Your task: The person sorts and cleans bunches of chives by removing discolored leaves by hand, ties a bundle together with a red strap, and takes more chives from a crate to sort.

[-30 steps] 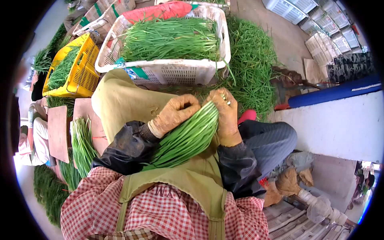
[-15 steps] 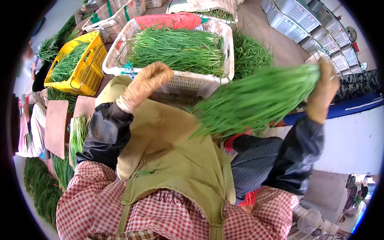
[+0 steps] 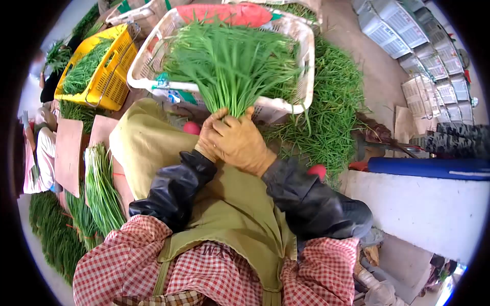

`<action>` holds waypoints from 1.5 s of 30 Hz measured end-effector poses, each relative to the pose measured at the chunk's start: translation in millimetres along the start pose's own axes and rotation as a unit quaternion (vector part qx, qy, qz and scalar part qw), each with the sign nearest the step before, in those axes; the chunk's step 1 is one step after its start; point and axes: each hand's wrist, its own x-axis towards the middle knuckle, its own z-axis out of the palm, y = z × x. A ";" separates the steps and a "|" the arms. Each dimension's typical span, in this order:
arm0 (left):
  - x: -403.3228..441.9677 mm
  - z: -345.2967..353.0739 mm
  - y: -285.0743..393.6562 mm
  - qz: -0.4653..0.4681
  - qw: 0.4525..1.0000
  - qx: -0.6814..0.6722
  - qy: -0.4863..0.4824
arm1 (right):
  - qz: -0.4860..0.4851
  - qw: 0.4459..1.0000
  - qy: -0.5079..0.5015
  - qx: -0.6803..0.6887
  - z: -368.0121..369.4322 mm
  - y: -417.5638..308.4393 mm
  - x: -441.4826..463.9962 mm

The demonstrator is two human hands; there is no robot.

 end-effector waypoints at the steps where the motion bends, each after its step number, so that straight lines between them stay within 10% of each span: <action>1: -4.4 -12.1 1.4 -0.071 0.996 -0.056 0.002 | -0.001 1.000 -0.007 0.012 20.3 -8.5 -13.2; 12: -8.5 -45.5 1.4 -0.157 0.972 -0.075 0.158 | 0.218 0.892 0.158 0.363 54.7 -15.2 -37.0; 16: -6.4 -60.3 0.0 -0.135 0.983 0.012 0.124 | 0.348 0.788 0.135 0.489 57.3 -14.6 -34.5; 18: -5.8 -41.2 2.7 -0.126 0.982 0.025 0.141 | 0.448 0.595 0.135 0.653 53.6 -6.3 -32.8; 22: -3.0 -37.7 0.0 -0.144 0.989 0.009 0.002 | 0.451 0.514 0.103 0.722 59.4 19.1 -36.8; 26: -1.9 -38.4 2.5 -0.180 0.983 0.023 -0.023 | 0.476 0.587 0.094 0.648 48.7 5.1 -31.3; 28: -7.4 -10.8 4.1 -0.150 0.963 0.149 0.170 | 0.477 0.642 0.122 0.588 43.0 5.8 -23.7; 30: -10.8 -17.1 3.2 -0.155 0.960 0.171 0.161 | 0.474 0.690 0.156 0.524 32.1 10.0 -10.6; 32: -15.1 -14.6 2.1 -0.170 0.954 0.197 0.148 | 0.422 0.892 0.061 0.148 14.8 21.2 4.3; 35: -26.8 0.4 -3.2 -0.174 0.931 0.288 0.138 | 0.361 0.930 0.066 -0.005 37.2 46.4 4.6; 40: -61.1 30.9 6.6 -0.265 0.907 0.315 0.090 | 0.486 0.864 0.118 -0.060 22.0 111.2 -32.5; 45: -89.9 26.4 10.9 -0.273 0.917 0.281 0.067 | 0.628 0.655 0.303 0.293 1.6 173.7 -182.3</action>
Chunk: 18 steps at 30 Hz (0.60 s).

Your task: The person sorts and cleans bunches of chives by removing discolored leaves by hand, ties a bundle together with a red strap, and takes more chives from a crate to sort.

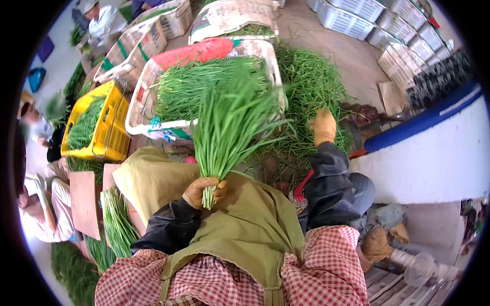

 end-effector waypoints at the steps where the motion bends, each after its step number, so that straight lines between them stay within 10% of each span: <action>1: 1.1 -2.2 -2.8 -0.003 0.999 -0.032 -0.036 | 0.061 0.998 0.010 -0.023 -20.6 28.8 0.4; 4: 3.2 14.1 -3.8 0.015 0.998 -0.035 -0.046 | 0.173 0.979 -0.001 -0.104 -40.6 100.3 -10.8; 9: 4.9 24.9 -1.1 0.001 0.998 -0.026 -0.064 | 0.213 0.938 -0.186 0.200 -11.4 50.8 -71.3; 13: 9.5 52.3 28.5 -0.049 0.960 0.274 0.041 | 0.225 0.812 -0.329 0.427 10.7 -1.1 -101.4; 15: 14.9 54.8 56.5 -0.035 0.866 0.495 0.062 | 0.179 0.837 -0.207 0.473 -7.8 -24.3 -92.4; 16: 33.8 27.6 57.6 0.173 0.764 0.621 0.015 | 0.133 0.839 -0.088 0.520 -23.4 -14.4 -74.2; 18: 13.7 94.1 122.8 0.119 0.398 0.896 0.154 | 0.015 0.827 0.003 0.563 -76.2 30.0 -26.5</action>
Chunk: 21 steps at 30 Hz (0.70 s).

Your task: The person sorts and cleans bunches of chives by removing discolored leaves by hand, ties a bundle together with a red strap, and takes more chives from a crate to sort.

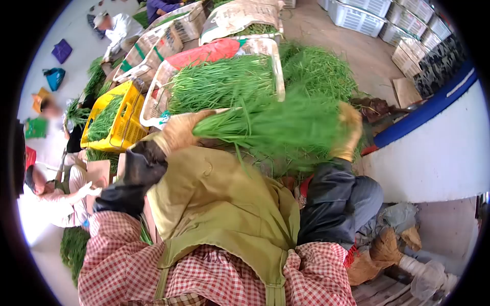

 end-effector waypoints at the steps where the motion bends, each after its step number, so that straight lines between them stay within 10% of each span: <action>1: 3.6 -14.8 -4.7 0.016 0.991 0.129 0.013 | -0.040 0.999 0.014 0.015 -10.7 -8.2 4.1; 4: 10.8 -55.5 6.8 0.100 0.915 0.385 0.064 | -0.112 0.987 0.105 0.054 6.0 -38.5 -3.1; 11: 20.7 -71.3 39.8 0.299 0.837 0.434 0.148 | -0.183 0.890 -0.317 -0.272 158.7 -62.0 -51.3; 16: 22.2 -67.5 60.4 0.365 0.793 0.419 0.251 | 0.132 0.731 -0.608 -0.282 191.4 -8.2 -72.3; 19: 28.9 -62.9 58.4 0.386 0.811 0.388 0.210 | 0.514 0.699 -0.498 0.009 160.3 32.5 -131.2; 21: 24.0 -48.4 55.3 0.361 0.833 0.402 0.117 | 0.532 0.690 -0.484 0.083 152.0 51.1 -154.0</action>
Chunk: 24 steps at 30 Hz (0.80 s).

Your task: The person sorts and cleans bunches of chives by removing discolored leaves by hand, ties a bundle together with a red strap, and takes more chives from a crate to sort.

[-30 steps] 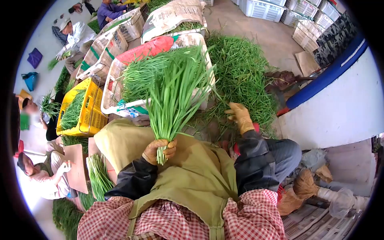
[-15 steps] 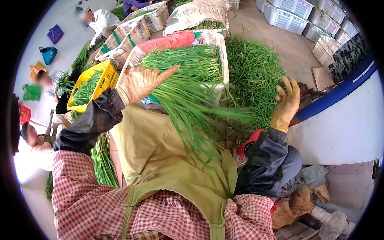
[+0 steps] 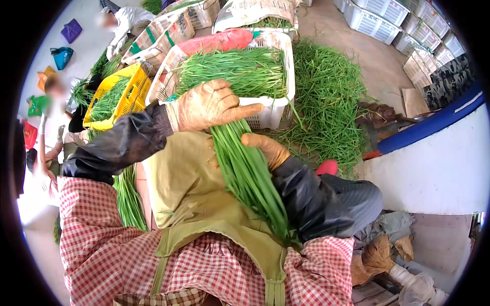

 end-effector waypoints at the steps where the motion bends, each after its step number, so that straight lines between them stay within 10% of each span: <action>1: -3.2 11.3 4.4 -0.058 0.995 -0.067 0.052 | 0.000 1.000 0.015 0.004 -10.3 4.7 2.5; 7: -53.2 66.4 39.4 -0.426 0.798 -0.353 0.238 | -0.045 0.998 0.020 0.028 -36.7 8.8 -9.1; 9: -72.9 77.4 67.3 -0.440 0.203 -0.845 0.226 | -0.076 0.996 0.037 0.010 -24.7 8.6 -6.7; 10: -73.5 78.7 80.6 -0.443 0.199 -0.843 0.233 | -0.067 0.997 0.037 0.008 -20.9 9.6 -2.9; 12: -56.5 71.9 104.6 -0.241 -0.032 -0.950 0.196 | -0.024 0.996 0.086 -0.030 -13.5 14.5 5.4; 15: -27.4 35.4 96.4 -0.305 0.136 -0.921 0.199 | 0.065 0.986 0.131 -0.083 11.7 18.3 15.2; 21: -62.7 -7.8 -10.8 -0.184 0.048 -0.944 0.269 | -0.048 0.909 0.161 -0.381 23.2 -8.5 9.8; 24: -96.7 -74.8 -84.7 -0.225 0.186 -0.943 0.162 | -0.110 0.927 0.195 -0.301 26.8 -58.5 -7.0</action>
